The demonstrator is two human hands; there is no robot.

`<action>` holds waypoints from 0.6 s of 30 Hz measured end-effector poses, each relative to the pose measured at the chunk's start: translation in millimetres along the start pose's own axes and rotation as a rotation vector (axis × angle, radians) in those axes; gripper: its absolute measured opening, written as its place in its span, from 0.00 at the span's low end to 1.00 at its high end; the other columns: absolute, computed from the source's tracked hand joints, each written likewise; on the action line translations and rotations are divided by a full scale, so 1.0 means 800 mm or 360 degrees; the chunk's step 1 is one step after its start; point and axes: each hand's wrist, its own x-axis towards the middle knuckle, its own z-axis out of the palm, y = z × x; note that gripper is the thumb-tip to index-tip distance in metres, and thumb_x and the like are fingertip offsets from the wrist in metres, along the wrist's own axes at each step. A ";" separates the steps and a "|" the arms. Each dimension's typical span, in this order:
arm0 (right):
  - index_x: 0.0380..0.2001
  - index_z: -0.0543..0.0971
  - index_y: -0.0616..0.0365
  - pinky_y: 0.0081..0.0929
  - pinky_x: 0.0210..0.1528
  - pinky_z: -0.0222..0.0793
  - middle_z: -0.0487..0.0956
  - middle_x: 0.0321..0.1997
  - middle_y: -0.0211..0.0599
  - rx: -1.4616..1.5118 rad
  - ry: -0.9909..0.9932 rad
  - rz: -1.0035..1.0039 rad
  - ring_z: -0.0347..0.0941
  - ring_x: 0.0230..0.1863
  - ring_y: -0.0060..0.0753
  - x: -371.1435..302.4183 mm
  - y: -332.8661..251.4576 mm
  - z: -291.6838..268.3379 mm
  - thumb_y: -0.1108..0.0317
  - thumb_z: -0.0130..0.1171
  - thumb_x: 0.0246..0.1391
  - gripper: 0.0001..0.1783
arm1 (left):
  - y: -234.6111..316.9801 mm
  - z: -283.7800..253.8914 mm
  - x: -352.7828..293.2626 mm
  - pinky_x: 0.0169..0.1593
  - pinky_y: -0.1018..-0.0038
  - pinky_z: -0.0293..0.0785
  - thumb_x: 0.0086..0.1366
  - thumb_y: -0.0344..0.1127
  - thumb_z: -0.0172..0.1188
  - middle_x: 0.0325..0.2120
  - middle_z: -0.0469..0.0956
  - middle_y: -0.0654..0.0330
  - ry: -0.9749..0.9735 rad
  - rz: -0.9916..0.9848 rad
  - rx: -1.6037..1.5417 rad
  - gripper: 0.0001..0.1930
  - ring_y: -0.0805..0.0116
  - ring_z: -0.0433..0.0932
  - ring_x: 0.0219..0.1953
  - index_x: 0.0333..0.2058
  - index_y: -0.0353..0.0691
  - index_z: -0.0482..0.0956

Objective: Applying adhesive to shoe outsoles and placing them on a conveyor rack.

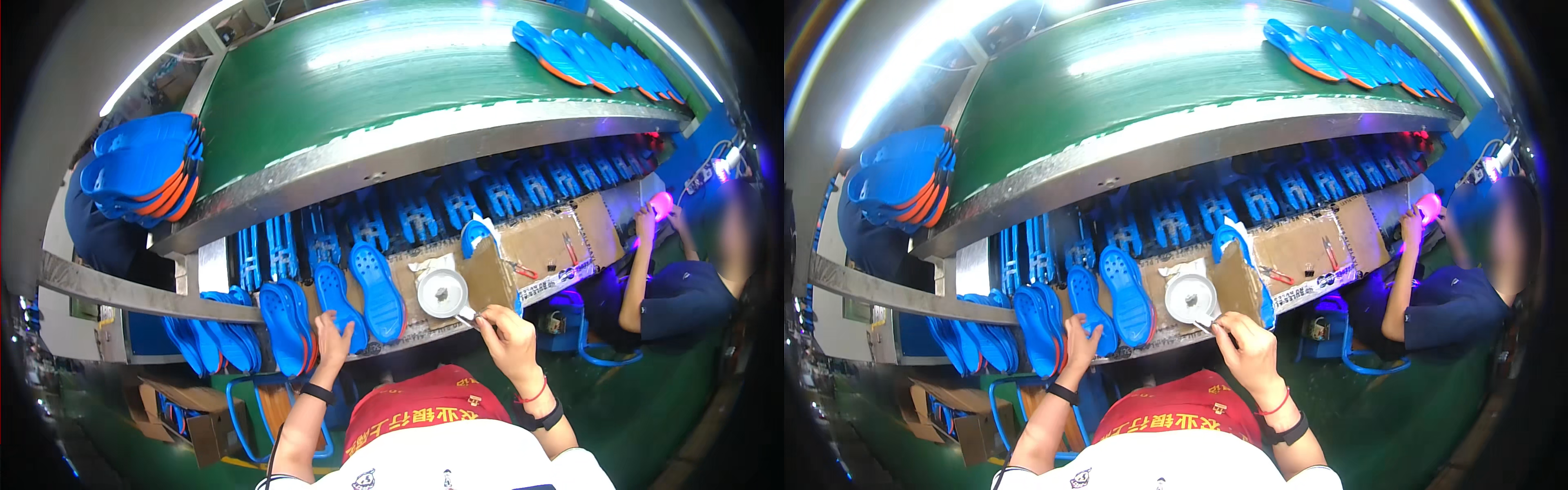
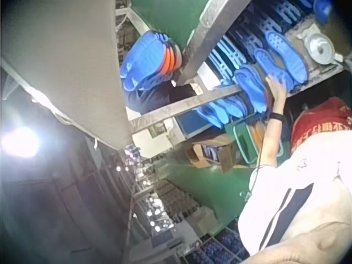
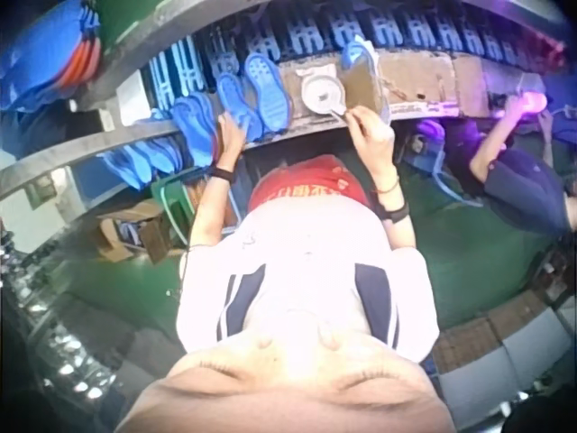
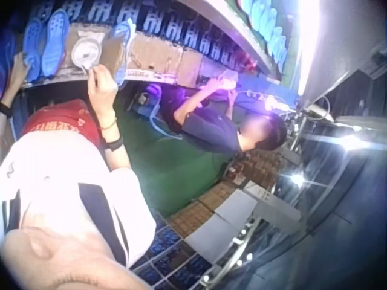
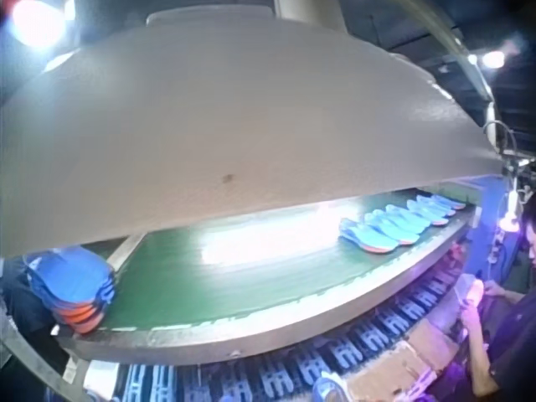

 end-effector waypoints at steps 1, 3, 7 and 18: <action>0.28 0.77 0.62 0.28 0.30 0.73 0.80 0.30 0.41 0.0004 -0.0017 0.0001 0.78 0.29 0.42 0.001 -0.003 0.004 0.76 0.63 0.47 0.05 | -0.002 0.002 -0.004 0.48 0.63 0.69 0.54 0.37 0.67 0.45 0.69 0.46 -0.0001 -0.0018 0.0001 0.29 0.53 0.72 0.44 0.51 0.32 0.66; 0.29 0.77 0.62 0.29 0.29 0.73 0.80 0.30 0.42 0.0009 -0.0096 0.0040 0.78 0.29 0.42 0.002 -0.010 0.011 0.76 0.63 0.47 0.05 | 0.008 0.010 -0.007 0.37 0.65 0.73 0.55 0.41 0.67 0.38 0.75 0.51 -0.0237 0.0008 -0.0235 0.28 0.58 0.76 0.32 0.50 0.33 0.68; 0.29 0.77 0.61 0.29 0.29 0.73 0.79 0.30 0.42 -0.0001 -0.0120 0.0054 0.78 0.28 0.42 0.000 -0.012 0.022 0.76 0.63 0.48 0.05 | 0.027 0.024 0.002 0.36 0.65 0.73 0.54 0.42 0.68 0.32 0.78 0.52 -0.0245 0.0130 -0.0093 0.22 0.58 0.77 0.29 0.42 0.32 0.76; 0.29 0.78 0.61 0.29 0.31 0.74 0.80 0.30 0.42 0.0039 -0.0138 0.0089 0.79 0.30 0.42 -0.004 -0.013 0.032 0.76 0.64 0.47 0.05 | 0.020 0.001 0.013 0.30 0.70 0.74 0.61 0.32 0.57 0.27 0.77 0.51 -0.0151 -0.0186 -0.0570 0.15 0.66 0.77 0.29 0.43 0.31 0.67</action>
